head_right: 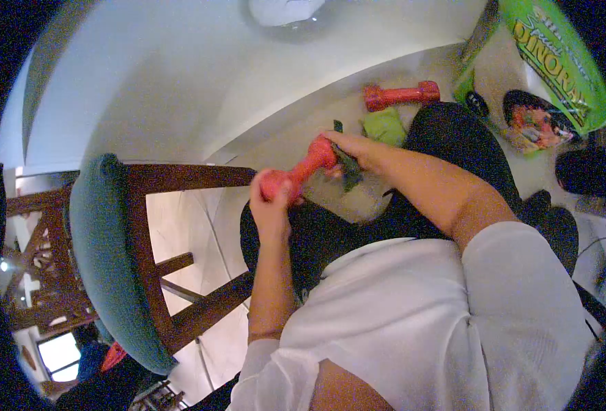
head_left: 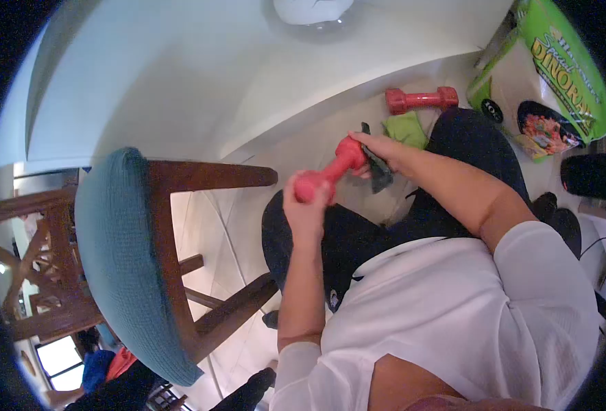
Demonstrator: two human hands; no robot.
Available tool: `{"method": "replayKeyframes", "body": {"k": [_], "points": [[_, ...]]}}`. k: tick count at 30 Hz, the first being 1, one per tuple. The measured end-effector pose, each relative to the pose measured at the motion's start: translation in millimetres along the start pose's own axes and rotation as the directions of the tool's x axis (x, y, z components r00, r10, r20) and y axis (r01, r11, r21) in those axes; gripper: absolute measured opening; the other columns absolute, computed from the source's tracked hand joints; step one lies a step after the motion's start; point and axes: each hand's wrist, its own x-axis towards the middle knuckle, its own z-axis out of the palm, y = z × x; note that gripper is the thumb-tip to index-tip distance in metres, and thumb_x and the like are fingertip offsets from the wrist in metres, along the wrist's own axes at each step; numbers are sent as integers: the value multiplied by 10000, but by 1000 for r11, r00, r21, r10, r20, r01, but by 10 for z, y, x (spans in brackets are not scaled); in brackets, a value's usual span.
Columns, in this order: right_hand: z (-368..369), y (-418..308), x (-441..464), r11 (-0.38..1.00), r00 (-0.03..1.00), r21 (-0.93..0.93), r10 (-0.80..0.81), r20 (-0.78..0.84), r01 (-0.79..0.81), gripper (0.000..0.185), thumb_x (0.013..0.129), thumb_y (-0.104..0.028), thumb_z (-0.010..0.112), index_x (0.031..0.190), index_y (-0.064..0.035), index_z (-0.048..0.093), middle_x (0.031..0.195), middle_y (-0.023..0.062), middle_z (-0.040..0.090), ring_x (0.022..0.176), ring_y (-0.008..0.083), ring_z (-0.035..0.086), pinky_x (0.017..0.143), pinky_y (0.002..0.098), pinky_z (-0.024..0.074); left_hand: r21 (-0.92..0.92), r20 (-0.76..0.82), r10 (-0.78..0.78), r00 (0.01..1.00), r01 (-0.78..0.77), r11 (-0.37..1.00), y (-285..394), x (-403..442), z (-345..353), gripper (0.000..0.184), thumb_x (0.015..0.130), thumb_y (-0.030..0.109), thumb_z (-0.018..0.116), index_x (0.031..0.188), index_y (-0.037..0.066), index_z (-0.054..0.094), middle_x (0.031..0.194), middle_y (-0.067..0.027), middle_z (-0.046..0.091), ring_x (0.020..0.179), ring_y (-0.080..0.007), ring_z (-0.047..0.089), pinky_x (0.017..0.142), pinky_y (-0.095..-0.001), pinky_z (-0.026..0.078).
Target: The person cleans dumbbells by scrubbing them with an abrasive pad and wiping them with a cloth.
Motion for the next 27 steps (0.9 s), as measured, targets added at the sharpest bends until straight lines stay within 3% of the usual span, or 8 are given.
{"method": "replayKeyframes", "body": {"k": [3,9,15,18,21,22,25,27], "points": [[-503,-90,377,740,793,-667,-459,-401,91,548,745,-466,526,1045,-10,475,871,142,572,748,214,565,640,349,465,-368,37,-335,942,324,871,26,313,201,394,707,124,657,1044,63,461,910,-113,542,692,-209,567,493,-304,486],[-471,-304,224,899,571,-312,-436,-695,307,730,724,-437,529,1243,-21,227,1041,162,507,907,295,521,756,375,420,-393,-2,-351,936,322,861,-135,484,378,395,762,143,600,1093,67,399,925,-105,536,679,-191,565,454,-299,484],[-494,-373,130,770,632,-543,-612,-476,336,771,701,-369,586,1306,-86,201,1252,269,327,1151,401,350,948,426,310,-528,0,-466,885,396,752,-347,567,337,364,795,239,558,1083,85,395,941,-70,529,710,-184,556,491,-317,493],[-341,-275,325,396,416,-885,-867,-273,245,669,724,-297,589,1265,-108,245,1165,228,386,1088,327,404,920,385,329,-562,9,-498,867,416,715,-474,571,222,354,804,269,541,1081,102,398,921,-54,529,692,-178,550,494,-317,492],[-159,-328,281,186,462,-921,-887,-7,343,655,717,-264,597,1251,-81,264,1127,231,412,1062,309,427,919,376,331,-527,-9,-459,888,386,757,-336,540,285,340,805,281,537,1073,119,406,914,-50,526,694,-177,543,510,-323,493],[-184,-384,369,126,324,-894,-946,23,430,601,716,-241,602,1203,-52,304,1060,203,470,983,258,487,829,368,407,-526,-22,-467,884,387,758,-305,525,308,333,804,287,537,1066,122,412,917,-50,524,703,-177,542,517,-325,491],[-437,-807,201,550,548,-714,-790,-277,433,475,724,-242,601,1089,-31,382,925,134,545,789,195,554,624,323,472,-590,-13,-531,847,422,688,-407,562,304,324,802,322,535,1036,122,436,934,-52,516,747,-182,532,544,-329,487],[-460,-897,-75,624,529,-474,-780,-333,622,377,732,-249,597,993,-39,425,832,89,559,656,157,544,499,285,442,-659,-2,-578,816,434,614,-452,615,243,321,802,346,529,1013,117,453,946,-53,512,776,-186,524,561,-327,483]]}}
